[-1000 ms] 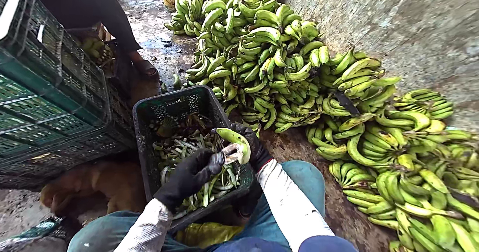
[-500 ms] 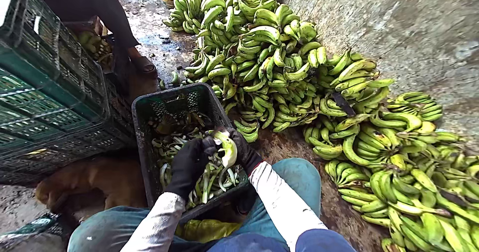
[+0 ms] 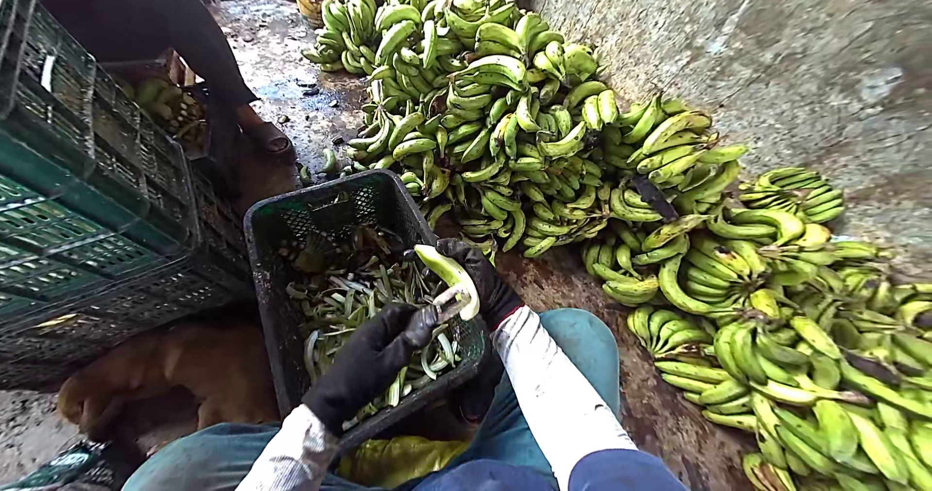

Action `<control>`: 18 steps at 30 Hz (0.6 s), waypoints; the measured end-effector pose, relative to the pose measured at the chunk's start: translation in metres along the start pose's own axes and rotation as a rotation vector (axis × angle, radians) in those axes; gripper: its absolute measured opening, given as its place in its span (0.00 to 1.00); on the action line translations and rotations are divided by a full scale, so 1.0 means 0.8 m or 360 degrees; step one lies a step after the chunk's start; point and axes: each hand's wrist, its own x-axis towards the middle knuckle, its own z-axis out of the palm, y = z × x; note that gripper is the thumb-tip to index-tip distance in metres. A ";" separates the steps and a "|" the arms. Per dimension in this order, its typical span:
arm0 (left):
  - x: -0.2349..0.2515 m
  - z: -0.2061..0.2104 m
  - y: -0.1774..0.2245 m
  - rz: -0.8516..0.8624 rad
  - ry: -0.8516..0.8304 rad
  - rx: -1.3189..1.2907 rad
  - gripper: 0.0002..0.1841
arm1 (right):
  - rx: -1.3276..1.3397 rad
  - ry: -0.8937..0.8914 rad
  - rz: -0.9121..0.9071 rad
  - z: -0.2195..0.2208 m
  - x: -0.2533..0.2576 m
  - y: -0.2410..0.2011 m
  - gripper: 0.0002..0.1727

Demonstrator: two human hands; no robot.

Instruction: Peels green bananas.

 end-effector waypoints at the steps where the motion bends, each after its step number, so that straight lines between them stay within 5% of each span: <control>1: 0.001 0.005 -0.003 0.0020 -0.0034 -0.0002 0.23 | 0.0134 0.0013 0.0093 0.005 0.001 -0.002 0.22; 3: 0.004 0.013 -0.012 0.0042 -0.0083 -0.0056 0.24 | 0.0310 0.0069 0.0219 0.021 -0.001 -0.008 0.23; 7: 0.015 0.014 -0.037 0.0064 -0.0002 0.0091 0.33 | 0.0116 0.0134 0.0027 0.019 -0.011 0.017 0.16; 13: 0.035 -0.008 -0.045 0.0239 0.0711 0.1131 0.25 | 0.0057 0.0113 -0.0081 0.019 -0.002 0.034 0.15; 18: 0.027 -0.059 -0.006 -0.0058 0.1130 0.0481 0.23 | 0.0182 0.0197 -0.0074 0.021 -0.008 0.027 0.19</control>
